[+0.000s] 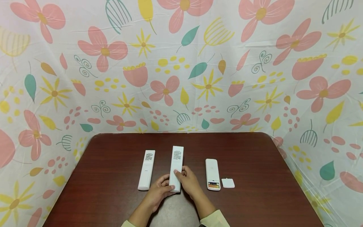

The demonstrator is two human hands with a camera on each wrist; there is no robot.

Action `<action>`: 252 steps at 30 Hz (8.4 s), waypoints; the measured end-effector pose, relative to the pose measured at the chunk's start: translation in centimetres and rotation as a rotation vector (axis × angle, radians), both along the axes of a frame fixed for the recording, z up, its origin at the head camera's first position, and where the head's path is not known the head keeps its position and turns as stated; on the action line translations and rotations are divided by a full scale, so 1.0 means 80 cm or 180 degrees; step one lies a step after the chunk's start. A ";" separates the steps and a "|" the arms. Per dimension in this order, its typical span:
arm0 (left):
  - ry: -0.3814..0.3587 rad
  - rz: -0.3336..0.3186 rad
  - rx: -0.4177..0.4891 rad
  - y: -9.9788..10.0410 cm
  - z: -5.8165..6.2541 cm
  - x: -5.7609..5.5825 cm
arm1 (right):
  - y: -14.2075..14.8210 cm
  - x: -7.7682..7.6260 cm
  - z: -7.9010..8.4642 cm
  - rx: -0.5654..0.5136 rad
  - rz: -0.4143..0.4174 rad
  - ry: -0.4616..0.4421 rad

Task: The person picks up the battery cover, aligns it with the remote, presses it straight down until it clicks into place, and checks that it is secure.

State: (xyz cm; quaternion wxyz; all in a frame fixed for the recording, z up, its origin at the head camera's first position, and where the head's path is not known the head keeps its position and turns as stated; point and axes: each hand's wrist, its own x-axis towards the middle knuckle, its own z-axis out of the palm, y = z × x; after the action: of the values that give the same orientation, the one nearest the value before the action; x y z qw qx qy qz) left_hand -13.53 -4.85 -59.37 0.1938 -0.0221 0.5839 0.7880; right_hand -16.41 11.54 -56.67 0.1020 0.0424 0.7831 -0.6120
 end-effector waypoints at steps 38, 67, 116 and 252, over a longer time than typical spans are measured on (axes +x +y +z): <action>0.0086 0.0219 0.0004 0.006 0.006 0.005 | 0.003 0.005 0.009 -0.0085 0.0101 0.0059; 0.0205 0.0394 -0.0229 0.015 0.011 0.008 | 0.013 0.006 0.001 -0.0130 0.0141 0.0155; 0.0607 0.0472 -0.1305 0.015 0.018 0.017 | 0.017 0.003 0.003 0.1278 0.0176 0.0563; 0.0542 -0.0366 -0.0522 0.105 0.038 0.017 | 0.195 0.045 0.024 0.1940 -0.0641 0.0324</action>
State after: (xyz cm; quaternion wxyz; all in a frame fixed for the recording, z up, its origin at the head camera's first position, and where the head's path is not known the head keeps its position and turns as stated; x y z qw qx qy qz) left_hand -12.15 3.52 -56.29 0.1859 0.0626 0.6610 0.7243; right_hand -12.79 27.11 -54.79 -0.0158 0.1176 0.9262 -0.3578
